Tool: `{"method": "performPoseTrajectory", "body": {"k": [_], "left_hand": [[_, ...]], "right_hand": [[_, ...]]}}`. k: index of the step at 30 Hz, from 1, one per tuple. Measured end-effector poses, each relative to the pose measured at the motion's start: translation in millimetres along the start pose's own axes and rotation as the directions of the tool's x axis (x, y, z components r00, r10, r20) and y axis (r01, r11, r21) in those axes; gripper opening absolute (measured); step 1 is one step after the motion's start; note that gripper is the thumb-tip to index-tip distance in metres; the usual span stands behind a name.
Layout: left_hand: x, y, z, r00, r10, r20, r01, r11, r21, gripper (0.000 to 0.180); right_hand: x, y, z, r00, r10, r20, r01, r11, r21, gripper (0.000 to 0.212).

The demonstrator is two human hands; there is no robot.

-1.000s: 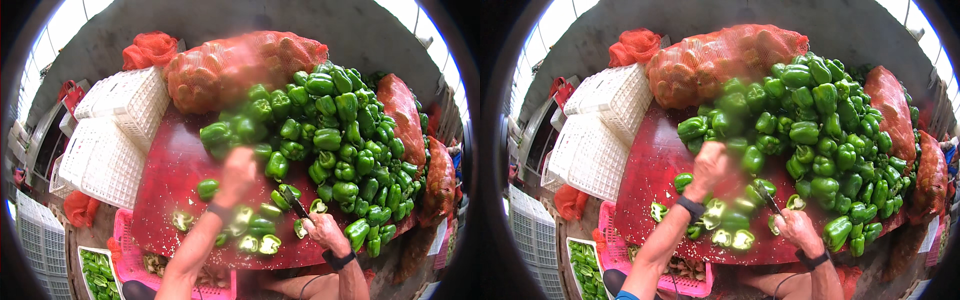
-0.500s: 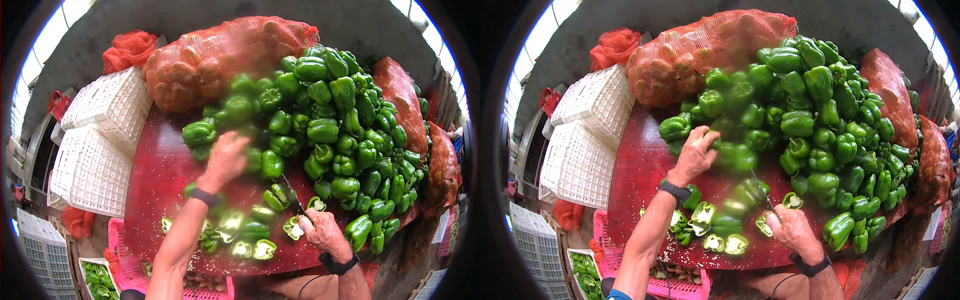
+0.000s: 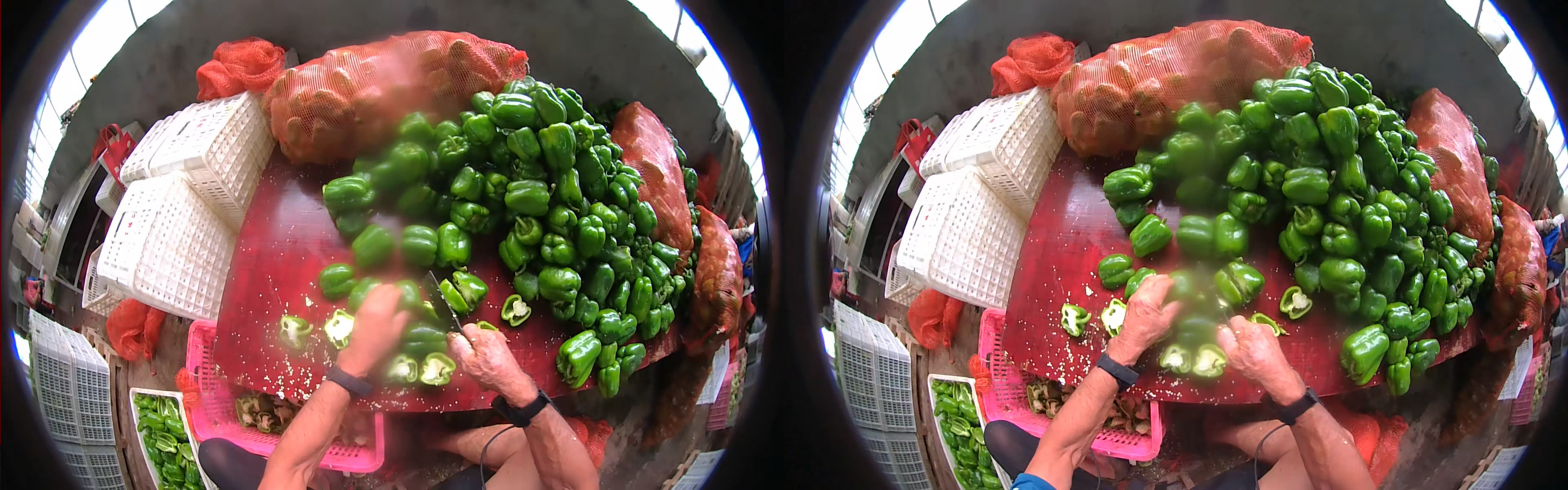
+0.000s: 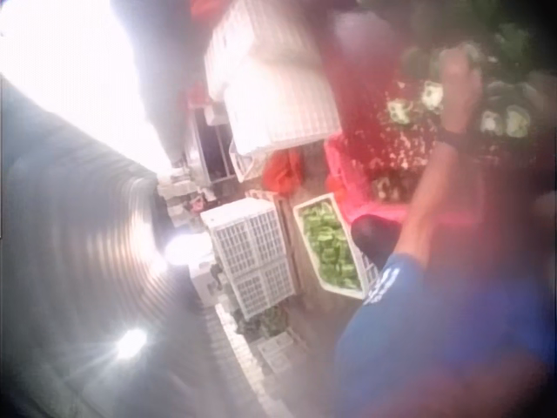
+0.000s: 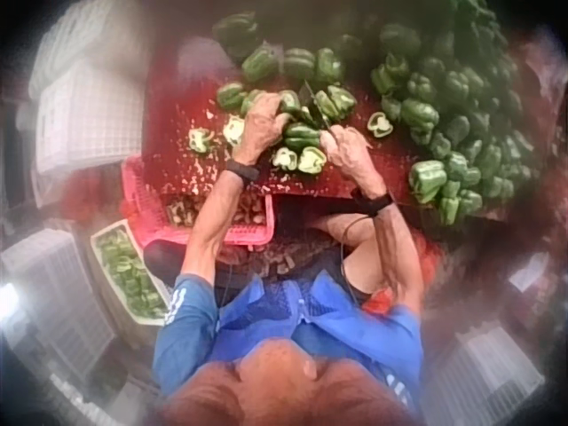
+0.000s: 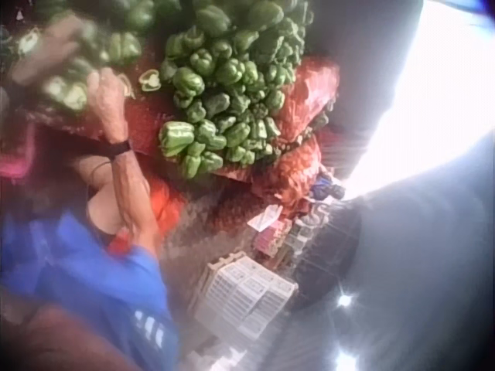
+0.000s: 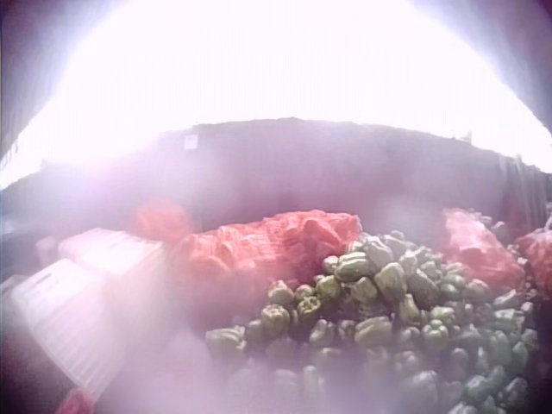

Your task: The person processes bell peppers by pulling stems and seeds out by hand and then slicing the peppers using a knife on a cutting board.

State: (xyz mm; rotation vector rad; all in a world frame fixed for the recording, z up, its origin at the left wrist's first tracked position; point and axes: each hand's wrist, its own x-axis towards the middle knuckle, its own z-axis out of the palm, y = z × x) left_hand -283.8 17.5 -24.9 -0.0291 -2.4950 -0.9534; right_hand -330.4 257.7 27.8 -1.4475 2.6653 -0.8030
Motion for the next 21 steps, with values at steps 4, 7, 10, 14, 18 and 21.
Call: {"method": "performPoseTrajectory", "body": {"k": [4, 7, 10, 14, 18, 21], "left_hand": [[2.9, -5.5, -6.4, 0.999, -0.031, 0.018, 0.031, 0.999, 0.009, 0.021], [4.4, -0.7, -6.0, 1.0, 0.017, -0.008, -0.016, 1.0, 0.024, 0.015], [3.3, -3.2, -8.4, 0.996, 0.084, -0.005, -0.083, 0.995, 0.058, 0.014], [0.6, -15.3, -7.3, 0.99, 0.138, -0.011, -0.137, 0.986, 0.092, 0.013], [-3.3, -20.9, 2.7, 1.0, 0.017, -0.018, -0.017, 1.0, 0.019, 0.014], [-2.8, -21.3, 5.6, 0.998, 0.02, -0.053, -0.018, 0.999, 0.033, 0.016]], "right_hand": [[8.0, -14.5, 14.5, 0.999, 0.051, 0.015, -0.052, 0.996, 0.073, 0.006], [10.7, -5.8, 28.6, 0.998, 0.006, 0.057, -0.007, 1.0, 0.009, 0.008], [18.0, -6.5, 38.7, 0.99, -0.033, 0.135, 0.044, 0.996, -0.075, 0.011], [46.2, -20.2, 38.4, 0.972, 0.099, 0.212, -0.1, 0.995, -0.007, 0.012], [82.9, -51.9, 22.6, 0.893, 0.347, 0.287, -0.386, 0.918, 0.091, 0.02], [82.5, -39.3, 40.6, 0.915, 0.333, 0.225, -0.348, 0.937, 0.026, 0.019]]}}
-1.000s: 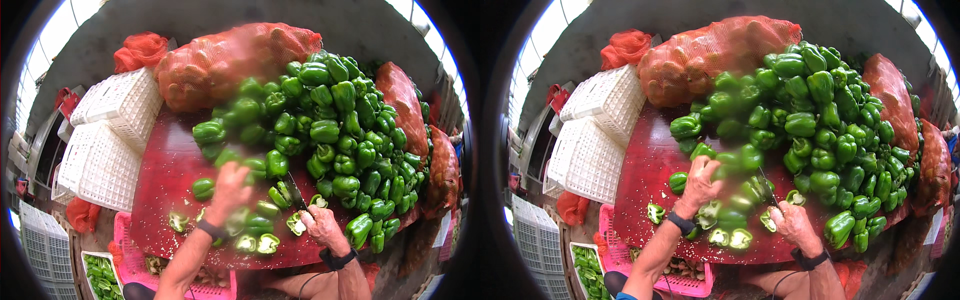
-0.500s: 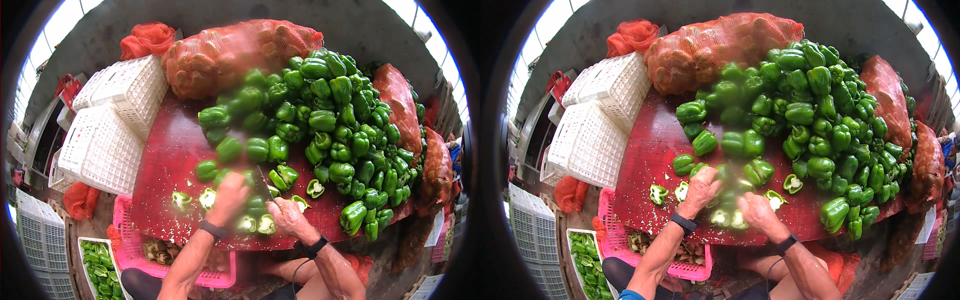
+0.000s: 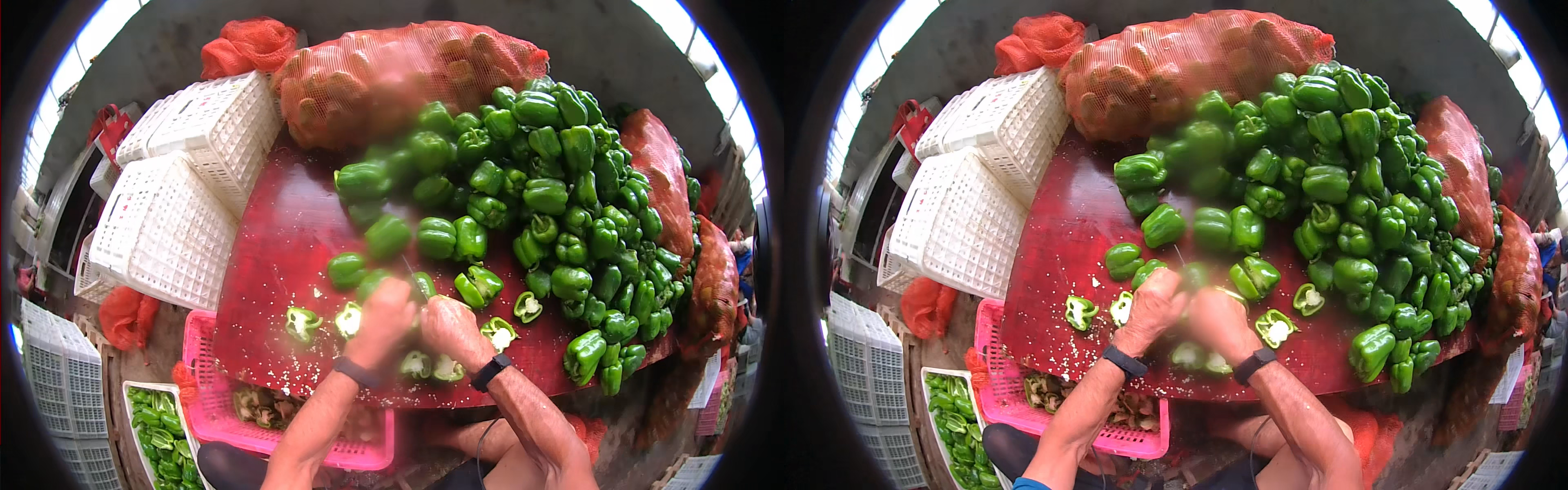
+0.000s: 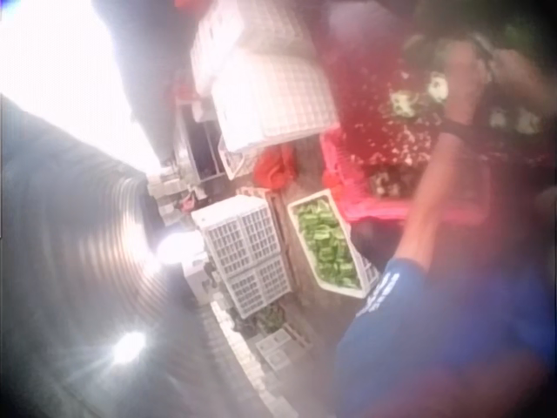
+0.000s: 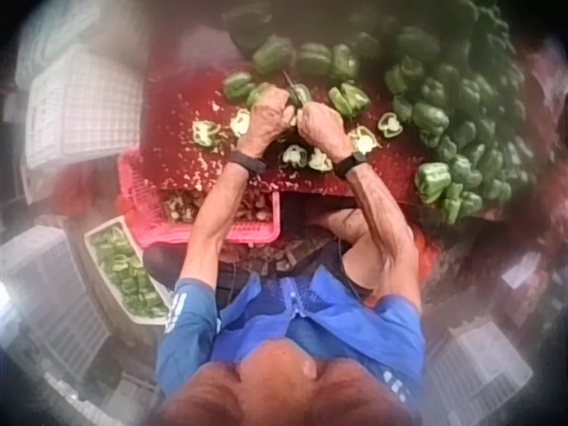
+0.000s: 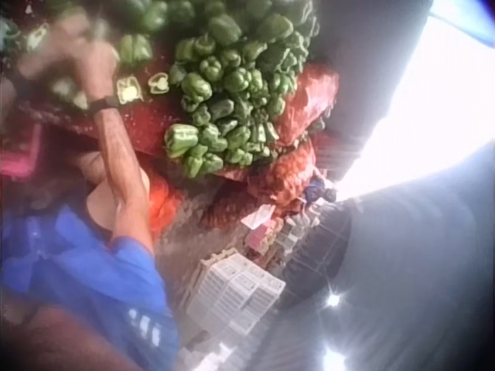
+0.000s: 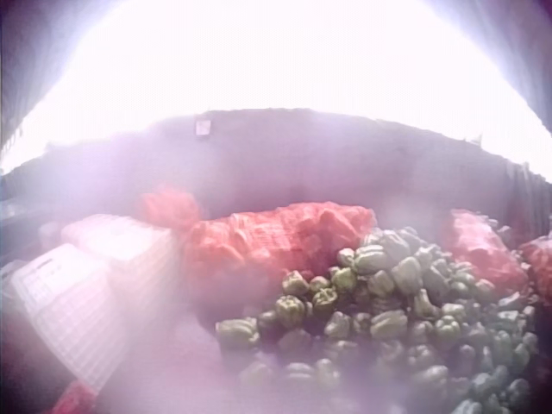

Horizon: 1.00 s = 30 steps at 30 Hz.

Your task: The person processes bell peppers by pulling stems and seeds out by hand and then slicing the peppers using a knife on a cutting board.

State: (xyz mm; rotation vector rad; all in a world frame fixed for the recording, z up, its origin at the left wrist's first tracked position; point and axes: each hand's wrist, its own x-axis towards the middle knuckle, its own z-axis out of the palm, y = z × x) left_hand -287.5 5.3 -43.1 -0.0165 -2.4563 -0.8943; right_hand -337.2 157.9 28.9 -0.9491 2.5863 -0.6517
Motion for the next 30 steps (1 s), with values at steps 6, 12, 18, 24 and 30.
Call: {"method": "performPoseTrajectory", "body": {"k": [6, 12, 18, 24, 30], "left_hand": [[-0.9, 1.2, -1.8, 0.996, -0.077, -0.035, 0.077, 0.997, 0.009, 0.017], [19.2, -15.2, -4.0, 0.988, -0.108, -0.109, 0.12, 0.987, 0.111, 0.015], [74.6, -35.9, -23.1, 0.985, -0.042, -0.17, 0.057, 0.995, 0.085, 0.013], [164.5, -41.5, 16.7, 0.994, 0.043, -0.104, -0.042, 0.999, 0.011, 0.03], [195.9, -65.4, 66.5, 0.968, -0.25, 0.033, 0.251, 0.967, -0.043, 0.057]], "right_hand": [[-21.2, -7.5, -6.4, 0.994, 0.082, 0.073, -0.084, 0.996, 0.024, 0.025], [-29.9, 30.2, -23.6, 0.958, -0.119, 0.261, 0.154, 0.981, -0.117, 0.026], [-43.5, 63.9, -21.1, 0.999, -0.02, 0.038, 0.021, 1.0, -0.012, 0.02], [-37.4, 63.4, -45.7, 0.943, -0.301, -0.138, 0.26, 0.931, -0.257, 0.01], [-40.8, 70.9, -42.3, 0.933, -0.275, -0.23, 0.238, 0.955, -0.178, 0.004]]}}
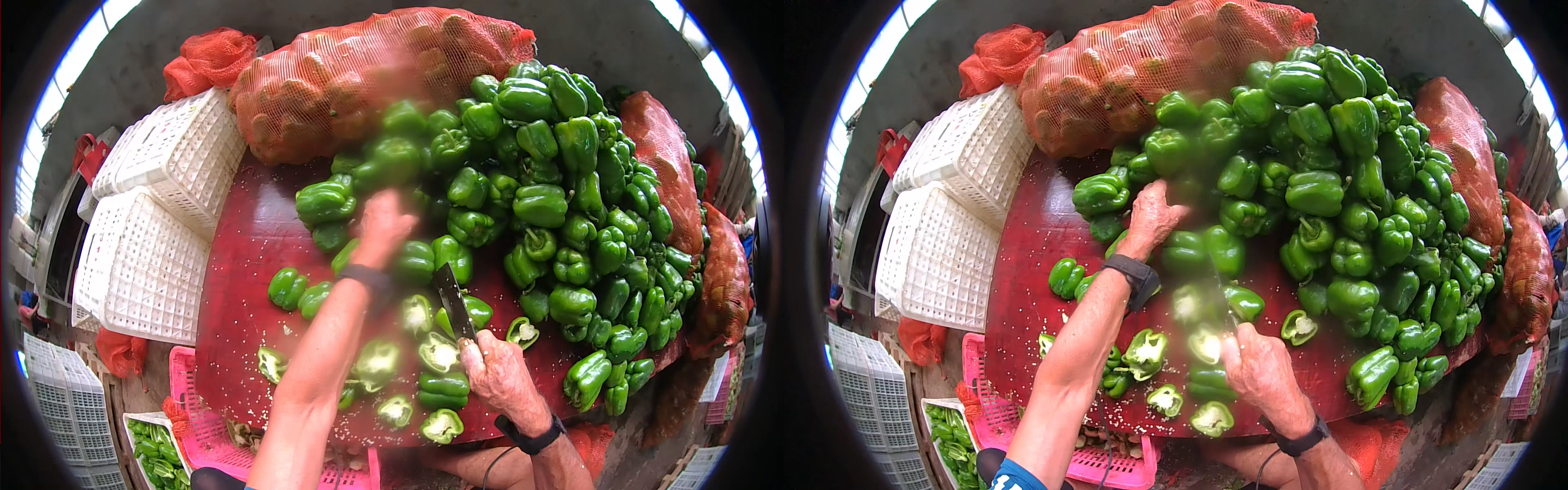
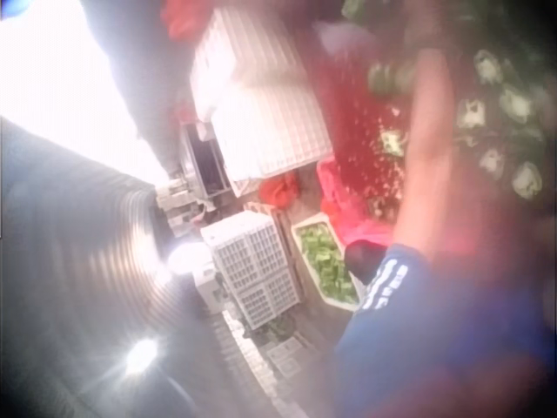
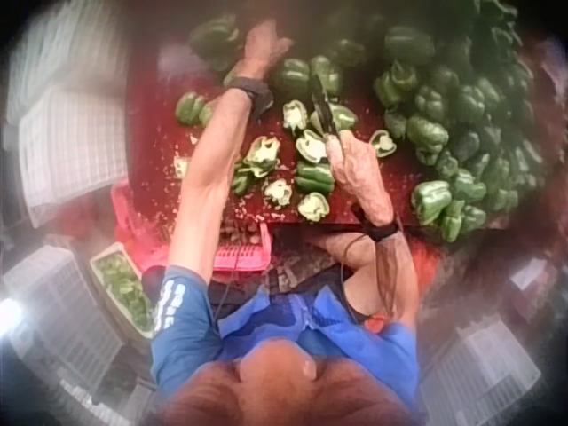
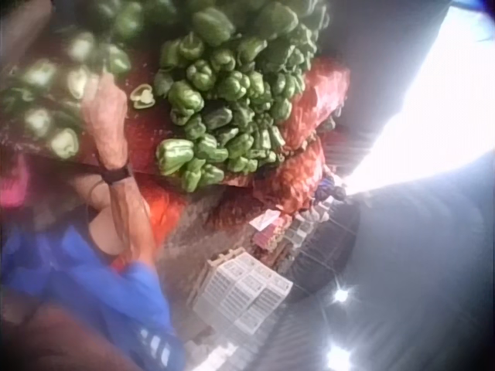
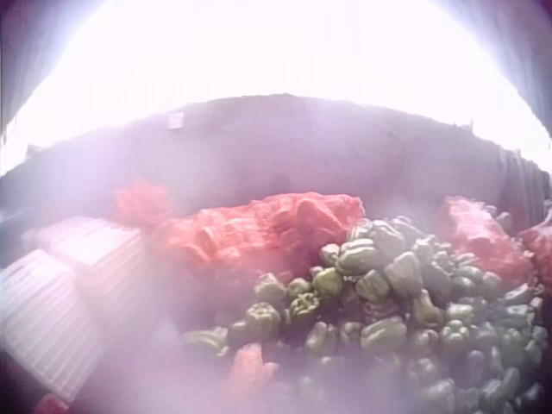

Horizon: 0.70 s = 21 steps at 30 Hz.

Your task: The person processes bell peppers by pulling stems and seeds out by hand and then slicing the peppers using a knife on a cutting board.

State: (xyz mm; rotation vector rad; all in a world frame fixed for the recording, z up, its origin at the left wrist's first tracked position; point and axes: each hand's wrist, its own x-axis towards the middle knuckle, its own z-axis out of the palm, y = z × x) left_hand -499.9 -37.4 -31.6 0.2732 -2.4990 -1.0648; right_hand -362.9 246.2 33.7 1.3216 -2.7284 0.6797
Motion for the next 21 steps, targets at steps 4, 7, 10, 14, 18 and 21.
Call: {"method": "performPoseTrajectory", "body": {"k": [4, 7, 10, 14, 18, 21], "left_hand": [[-2.2, 12.0, 9.5, 0.993, -0.122, -0.011, 0.122, 0.99, 0.076, 0.058], [0.9, 1.8, 11.5, 0.998, -0.063, -0.027, 0.066, 0.993, 0.094, 0.064], [2.8, 11.0, 7.8, 0.995, -0.094, 0.017, 0.094, 0.995, -0.018, 0.067], [1.9, 9.2, 5.0, 0.967, -0.197, 0.163, 0.234, 0.939, -0.254, 0.067], [-9.4, 24.6, -14.1, 0.932, -0.21, 0.297, 0.347, 0.76, -0.55, 0.063], [-54.0, 62.5, -75.4, 0.979, -0.088, 0.183, 0.187, 0.738, -0.648, 0.071]], "right_hand": [[-2.1, 3.3, -7.3, 0.995, 0.088, 0.045, -0.091, 0.993, 0.074, 0.003], [0.3, 4.4, -7.5, 0.999, 0.017, 0.031, -0.017, 1.0, 0.007, 0.005], [-0.8, 5.1, -9.4, 1.0, 0.0, 0.023, 0.002, 0.997, -0.072, 0.007], [-2.2, 2.6, -9.3, 1.0, -0.01, 0.013, 0.011, 0.997, -0.076, 0.007], [0.0, -6.5, -15.9, 0.994, 0.099, -0.051, -0.097, 0.994, 0.046, 0.004], [12.1, -16.0, -17.1, 0.956, 0.277, -0.1, -0.243, 0.932, 0.268, 0.006]]}}
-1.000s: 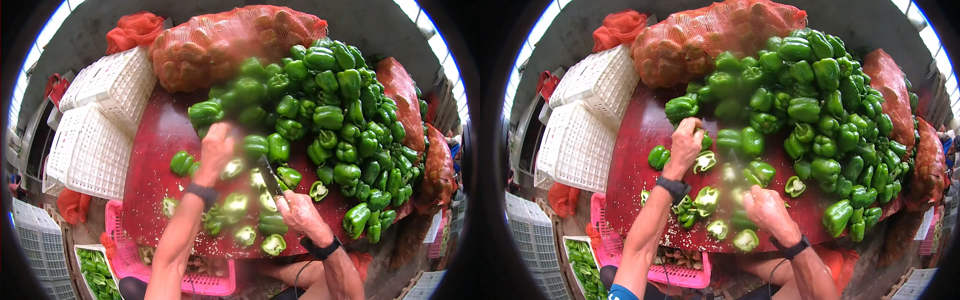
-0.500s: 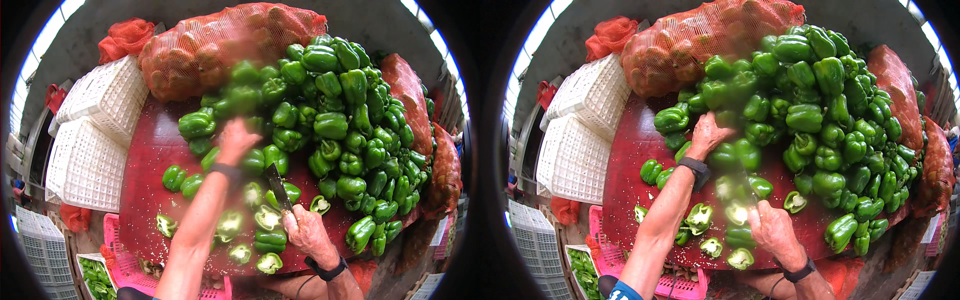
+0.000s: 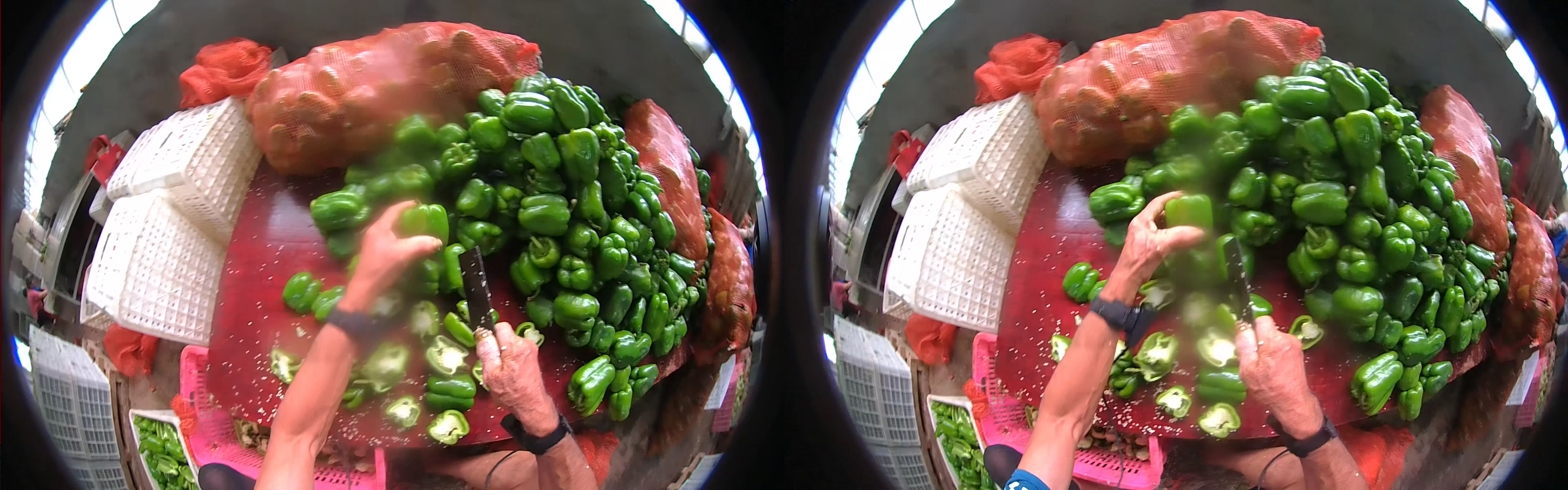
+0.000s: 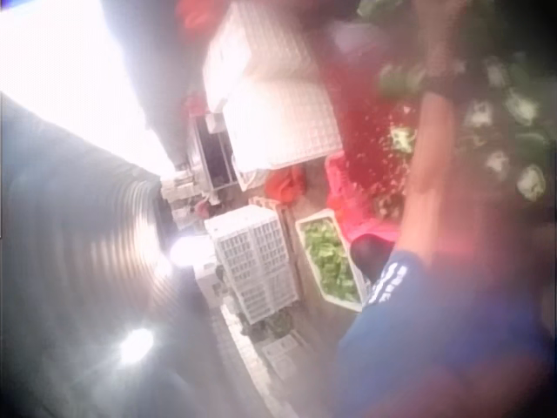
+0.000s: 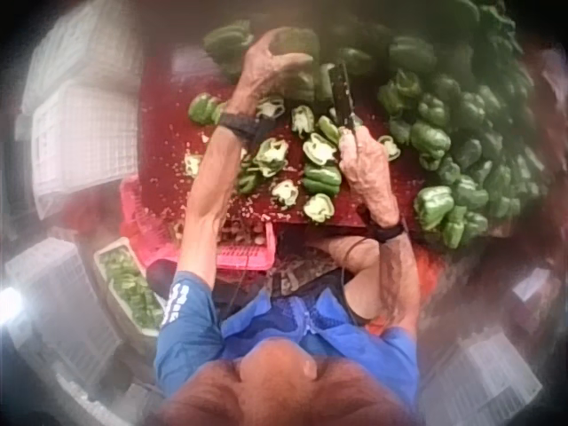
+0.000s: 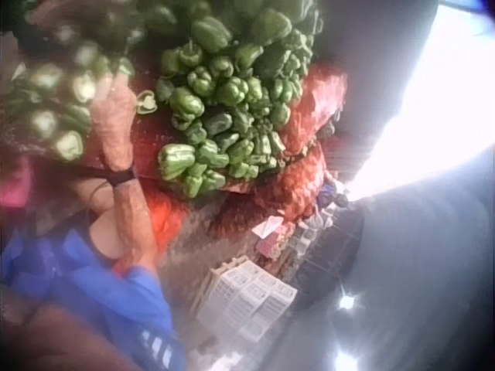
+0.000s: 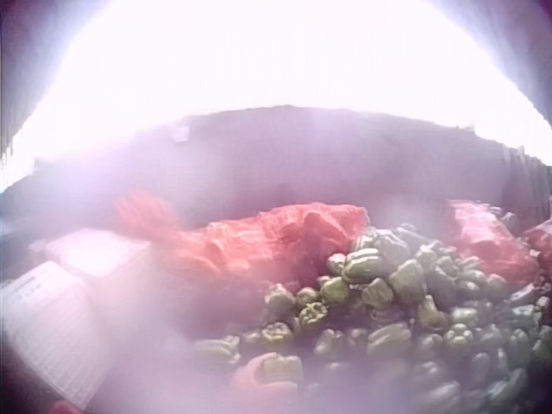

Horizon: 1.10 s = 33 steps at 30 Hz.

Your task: The person processes bell peppers by pulling stems and seeds out by hand and then slicing the peppers using a knife on a cutting board.

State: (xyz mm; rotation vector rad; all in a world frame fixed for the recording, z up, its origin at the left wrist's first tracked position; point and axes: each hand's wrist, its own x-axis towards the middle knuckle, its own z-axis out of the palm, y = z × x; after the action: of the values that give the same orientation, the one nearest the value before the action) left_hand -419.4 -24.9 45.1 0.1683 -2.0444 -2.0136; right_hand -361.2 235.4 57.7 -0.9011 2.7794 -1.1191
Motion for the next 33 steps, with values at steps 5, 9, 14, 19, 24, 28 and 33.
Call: {"method": "performPoseTrajectory", "body": {"k": [5, 9, 14, 19, 24, 28, 33], "left_hand": [[-143.3, 55.4, -49.6, 0.974, -0.18, -0.136, 0.175, 0.983, -0.051, 0.075], [-284.0, 60.3, -109.7, 0.845, -0.383, -0.373, 0.47, 0.865, 0.177, 0.07], [-375.4, -23.5, -147.6, 0.77, -0.263, -0.582, 0.573, 0.688, 0.446, 0.075], [-365.9, -11.0, -109.2, 0.804, -0.101, -0.586, 0.493, 0.663, 0.563, 0.084], [-371.2, -30.3, -107.4, 0.89, 0.009, -0.457, 0.282, 0.775, 0.565, 0.082], [-373.1, -41.7, -106.3, 0.886, -0.001, -0.463, 0.26, 0.829, 0.496, 0.077], [-373.4, -44.8, -106.1, 0.868, -0.006, -0.497, 0.264, 0.852, 0.452, 0.07]], "right_hand": [[-2.7, -16.8, 7.4, 0.995, -0.067, 0.078, 0.061, 0.994, 0.088, 0.01], [-28.6, -67.9, 36.2, 0.937, -0.076, 0.34, -0.022, 0.961, 0.275, 0.011], [-82.6, -83.9, 110.7, 0.864, -0.407, 0.296, 0.365, 0.912, 0.187, 0.014], [-113.4, -116.9, 133.3, 0.829, -0.458, 0.321, 0.413, 0.888, 0.201, 0.02], [-134.7, -132.1, 139.1, 0.86, -0.372, 0.349, 0.357, 0.928, 0.11, 0.022], [-140.0, -147.1, 126.9, 0.875, -0.35, 0.335, 0.371, 0.929, 0.002, 0.02], [-143.9, -172.9, 103.0, 0.87, -0.277, 0.408, 0.261, 0.961, 0.095, 0.021]]}}
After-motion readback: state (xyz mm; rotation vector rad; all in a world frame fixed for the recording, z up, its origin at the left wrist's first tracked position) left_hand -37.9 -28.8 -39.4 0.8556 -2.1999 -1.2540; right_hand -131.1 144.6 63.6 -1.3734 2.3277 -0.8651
